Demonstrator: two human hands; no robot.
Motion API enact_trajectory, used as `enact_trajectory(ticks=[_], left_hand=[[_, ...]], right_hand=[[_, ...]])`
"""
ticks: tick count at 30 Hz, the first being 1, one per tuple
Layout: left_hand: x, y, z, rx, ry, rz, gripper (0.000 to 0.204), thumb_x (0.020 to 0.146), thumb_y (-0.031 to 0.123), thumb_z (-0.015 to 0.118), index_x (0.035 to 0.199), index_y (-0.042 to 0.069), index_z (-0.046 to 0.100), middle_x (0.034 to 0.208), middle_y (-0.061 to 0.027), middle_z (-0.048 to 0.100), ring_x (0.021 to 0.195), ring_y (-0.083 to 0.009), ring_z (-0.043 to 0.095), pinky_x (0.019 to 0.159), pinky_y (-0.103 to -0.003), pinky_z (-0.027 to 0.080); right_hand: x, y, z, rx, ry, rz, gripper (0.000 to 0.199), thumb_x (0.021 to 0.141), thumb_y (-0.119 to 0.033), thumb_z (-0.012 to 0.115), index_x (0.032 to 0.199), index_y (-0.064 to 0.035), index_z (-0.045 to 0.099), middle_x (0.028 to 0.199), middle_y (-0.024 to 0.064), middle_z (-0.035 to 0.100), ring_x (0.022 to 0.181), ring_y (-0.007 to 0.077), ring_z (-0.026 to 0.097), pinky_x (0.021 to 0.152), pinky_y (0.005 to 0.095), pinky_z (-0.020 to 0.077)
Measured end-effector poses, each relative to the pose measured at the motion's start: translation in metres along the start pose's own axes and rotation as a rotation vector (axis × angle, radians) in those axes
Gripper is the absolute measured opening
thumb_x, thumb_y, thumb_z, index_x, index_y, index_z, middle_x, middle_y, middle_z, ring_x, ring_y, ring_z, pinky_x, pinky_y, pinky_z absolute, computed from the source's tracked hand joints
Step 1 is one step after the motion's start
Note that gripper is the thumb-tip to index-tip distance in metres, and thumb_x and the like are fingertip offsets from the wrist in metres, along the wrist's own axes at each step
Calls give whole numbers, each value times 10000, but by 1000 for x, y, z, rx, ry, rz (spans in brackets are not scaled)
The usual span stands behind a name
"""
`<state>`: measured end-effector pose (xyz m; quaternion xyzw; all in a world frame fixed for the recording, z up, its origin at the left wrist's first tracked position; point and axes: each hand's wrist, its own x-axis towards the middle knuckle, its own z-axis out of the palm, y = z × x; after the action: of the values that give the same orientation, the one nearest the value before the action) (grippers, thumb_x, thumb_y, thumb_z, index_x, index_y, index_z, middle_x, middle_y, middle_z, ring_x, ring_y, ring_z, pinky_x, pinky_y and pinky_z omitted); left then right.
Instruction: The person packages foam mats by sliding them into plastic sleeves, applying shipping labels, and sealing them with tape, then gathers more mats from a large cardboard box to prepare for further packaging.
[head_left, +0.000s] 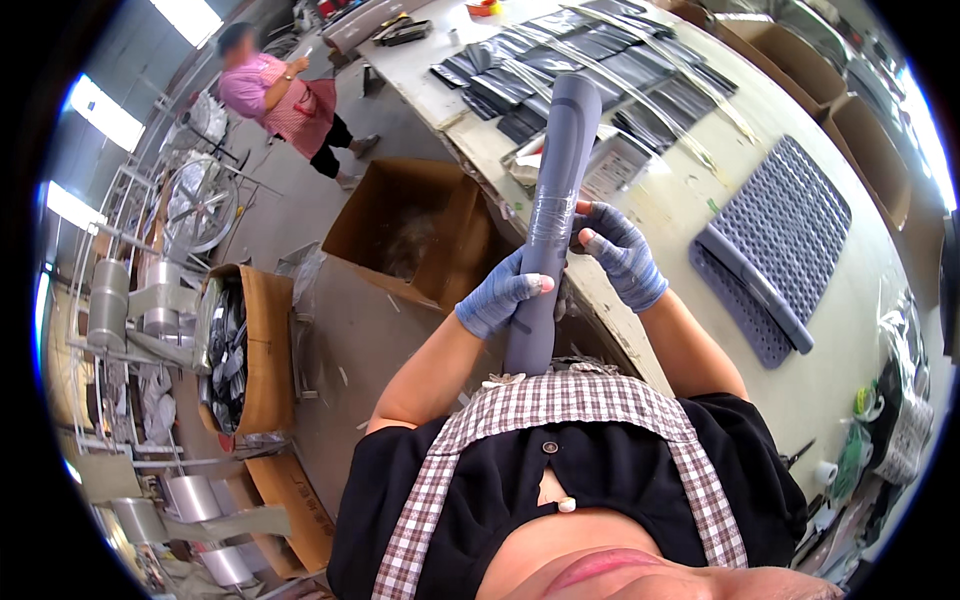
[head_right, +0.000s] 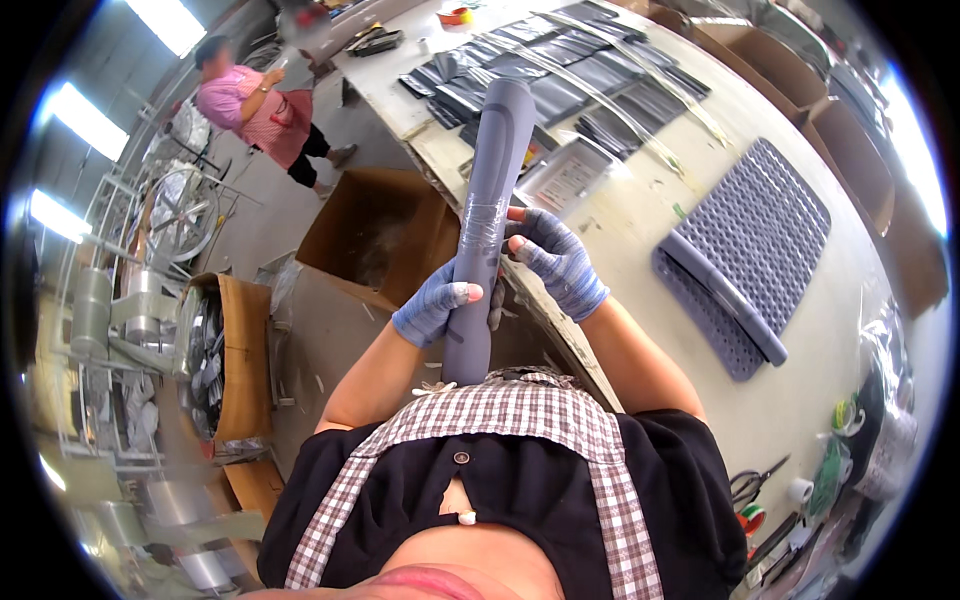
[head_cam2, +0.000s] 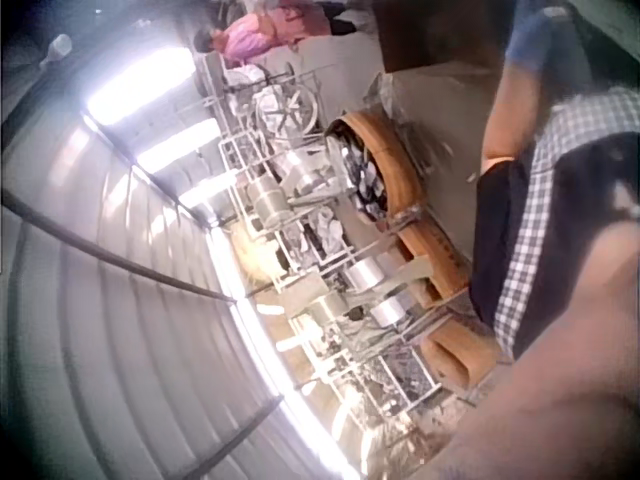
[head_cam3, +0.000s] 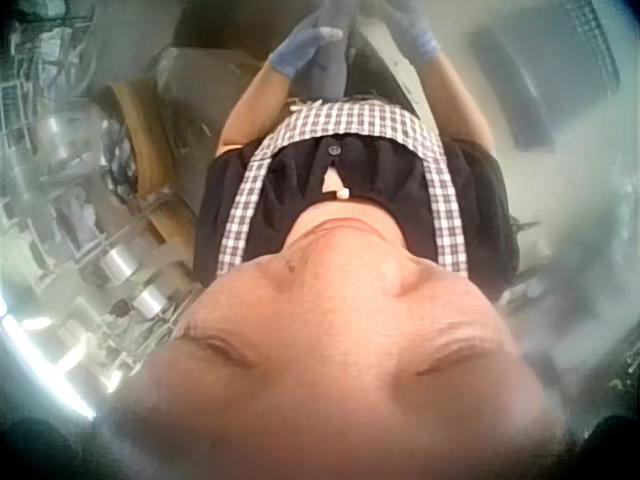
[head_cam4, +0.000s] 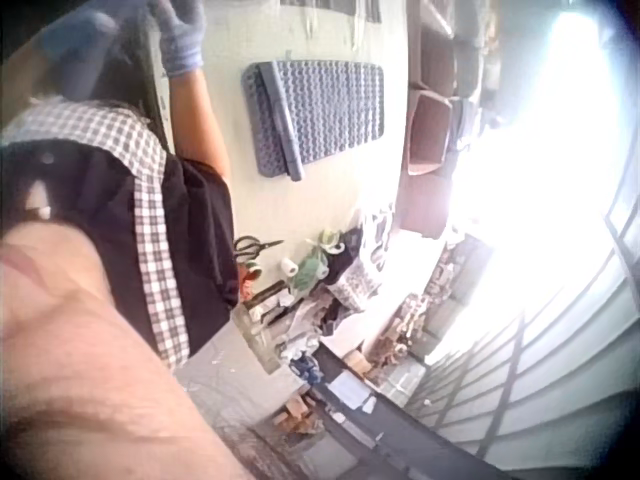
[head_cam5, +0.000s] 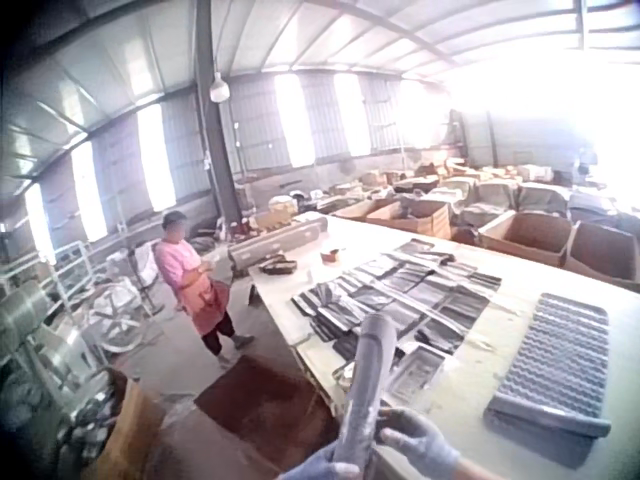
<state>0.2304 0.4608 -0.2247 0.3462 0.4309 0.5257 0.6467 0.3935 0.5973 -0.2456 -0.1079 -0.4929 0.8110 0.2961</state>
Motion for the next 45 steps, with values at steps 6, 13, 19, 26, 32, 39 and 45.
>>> enact_trajectory(ticks=[6,13,19,26,32,39,45], left_hand=[[-36,9,-31,-160,22,16,696,678,410,773,1197,31,507,894,-98,608,745,-225,662,706,-346,550],[-27,-24,-57,-827,-515,184,488,758,354,786,1063,80,520,812,-60,641,686,-213,675,664,-364,575],[-28,-33,-78,-903,-493,238,483,769,360,779,1059,68,526,768,-57,644,649,-215,673,653,-361,577],[-46,-26,-83,-720,-161,100,527,745,405,794,1056,69,533,747,-47,597,623,-208,653,579,-340,565],[-54,-34,-85,-758,-210,150,571,751,424,796,1082,63,503,762,-47,591,634,-196,646,586,-310,556],[-47,-27,-88,-613,-116,76,576,764,450,783,1086,76,488,765,-39,584,632,-179,647,579,-284,546],[-40,-16,-90,-22,338,74,583,807,435,786,1161,26,569,926,-71,617,853,-147,622,761,-289,529]], right_hand=[[52,24,38,-39,-256,34,569,927,-217,709,1393,10,475,1224,89,621,1117,178,594,989,342,473],[83,32,78,107,-481,197,561,890,-307,716,1329,-5,540,1211,71,630,1122,177,591,1018,325,446],[102,42,101,120,-481,247,532,855,-318,727,1254,-11,556,1119,89,642,1043,188,613,953,330,491],[104,60,107,-90,-257,283,741,786,-321,829,1343,3,464,1080,100,626,967,204,638,843,339,542],[103,53,113,265,-353,396,796,805,-331,814,1410,-1,416,1105,132,627,990,251,649,875,380,544],[104,57,108,99,-232,315,778,806,-300,812,1406,-5,413,1087,131,630,967,256,661,857,392,553],[106,65,102,75,-34,272,603,828,-291,801,1264,-53,460,978,85,614,853,209,644,768,354,556]])
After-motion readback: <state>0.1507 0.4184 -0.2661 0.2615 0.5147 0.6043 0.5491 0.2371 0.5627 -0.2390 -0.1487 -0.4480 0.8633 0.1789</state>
